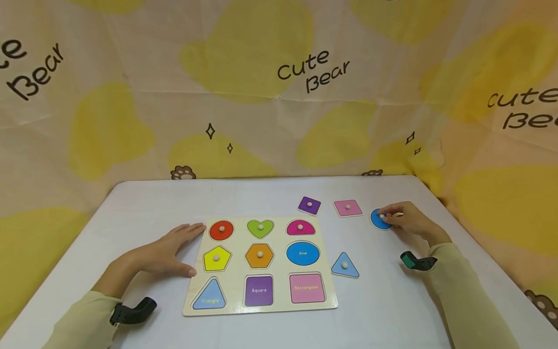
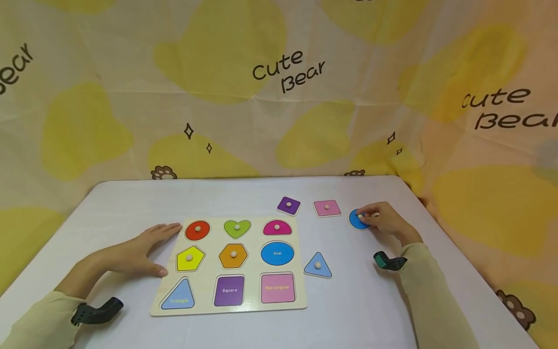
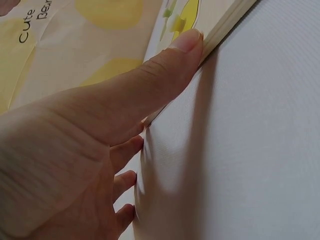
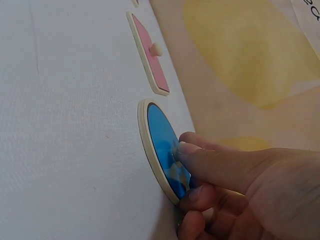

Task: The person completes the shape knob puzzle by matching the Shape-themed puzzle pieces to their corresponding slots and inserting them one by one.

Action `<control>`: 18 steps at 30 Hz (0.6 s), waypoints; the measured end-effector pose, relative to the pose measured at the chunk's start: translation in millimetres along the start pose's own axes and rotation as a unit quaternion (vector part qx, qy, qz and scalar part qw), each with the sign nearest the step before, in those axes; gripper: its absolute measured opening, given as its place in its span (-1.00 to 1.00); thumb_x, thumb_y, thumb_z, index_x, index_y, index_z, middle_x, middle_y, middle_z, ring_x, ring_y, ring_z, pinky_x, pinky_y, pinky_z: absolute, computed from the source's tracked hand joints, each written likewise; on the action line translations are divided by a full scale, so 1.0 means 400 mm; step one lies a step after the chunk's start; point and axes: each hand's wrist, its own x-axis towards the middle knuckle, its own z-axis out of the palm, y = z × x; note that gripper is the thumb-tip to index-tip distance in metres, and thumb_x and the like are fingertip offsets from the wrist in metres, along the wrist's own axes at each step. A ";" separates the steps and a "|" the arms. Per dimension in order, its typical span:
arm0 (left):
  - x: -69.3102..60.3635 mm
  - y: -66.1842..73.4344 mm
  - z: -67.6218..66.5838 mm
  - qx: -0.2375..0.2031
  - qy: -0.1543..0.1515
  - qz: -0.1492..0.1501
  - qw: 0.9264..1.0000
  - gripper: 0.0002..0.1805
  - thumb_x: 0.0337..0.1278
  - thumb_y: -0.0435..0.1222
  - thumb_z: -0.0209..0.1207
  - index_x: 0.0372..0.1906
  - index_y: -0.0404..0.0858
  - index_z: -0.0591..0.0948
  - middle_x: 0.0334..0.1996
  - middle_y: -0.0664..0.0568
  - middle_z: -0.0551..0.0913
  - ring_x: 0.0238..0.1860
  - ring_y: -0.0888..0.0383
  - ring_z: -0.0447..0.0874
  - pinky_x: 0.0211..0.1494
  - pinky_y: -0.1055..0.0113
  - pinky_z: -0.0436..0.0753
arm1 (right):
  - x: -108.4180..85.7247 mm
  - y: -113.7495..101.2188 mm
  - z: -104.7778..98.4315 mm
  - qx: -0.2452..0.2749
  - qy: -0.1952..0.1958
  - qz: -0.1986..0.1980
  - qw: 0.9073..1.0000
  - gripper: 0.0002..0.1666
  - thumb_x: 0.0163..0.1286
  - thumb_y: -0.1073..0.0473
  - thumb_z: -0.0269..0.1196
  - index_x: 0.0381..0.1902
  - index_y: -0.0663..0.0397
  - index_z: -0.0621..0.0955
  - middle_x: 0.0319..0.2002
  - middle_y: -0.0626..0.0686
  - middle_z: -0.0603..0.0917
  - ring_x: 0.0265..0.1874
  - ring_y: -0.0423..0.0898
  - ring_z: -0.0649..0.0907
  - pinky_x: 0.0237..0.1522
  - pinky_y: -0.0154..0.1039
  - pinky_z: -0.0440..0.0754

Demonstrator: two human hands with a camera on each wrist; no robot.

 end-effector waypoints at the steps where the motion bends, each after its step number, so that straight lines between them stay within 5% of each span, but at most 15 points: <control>1: 0.000 -0.001 0.000 -0.001 0.000 0.001 1.000 0.23 -0.16 0.13 0.48 0.61 -0.12 0.11 0.61 -0.24 0.07 0.57 -0.43 -0.14 0.43 -0.55 0.07 | 0.001 0.001 0.001 -0.002 0.003 0.000 1.000 -0.63 0.48 0.25 0.22 0.15 0.35 0.63 -0.13 0.22 0.59 -0.24 -0.10 0.52 -0.35 -0.41 0.55; 6: -0.001 -0.004 0.001 -0.001 0.000 0.001 1.000 0.23 -0.17 0.14 0.48 0.62 -0.12 0.11 0.61 -0.24 0.06 0.57 -0.44 -0.15 0.43 -0.56 0.06 | 0.003 -0.002 0.006 -0.009 0.009 0.006 1.000 -0.64 0.50 0.24 0.20 0.15 0.34 0.63 0.10 0.39 0.57 -0.12 0.01 0.52 -0.30 -0.41 0.58; 18: 0.003 -0.003 -0.001 -0.002 -0.006 -0.008 1.000 0.23 -0.16 0.13 0.49 0.62 -0.09 0.10 0.62 -0.22 0.04 0.58 -0.41 -0.17 0.45 -0.54 0.06 | -0.006 -0.011 -0.007 -0.014 0.018 0.013 1.000 -0.64 0.50 0.19 0.22 0.12 0.32 0.63 -0.04 0.29 0.57 -0.19 -0.02 0.54 -0.34 -0.38 0.60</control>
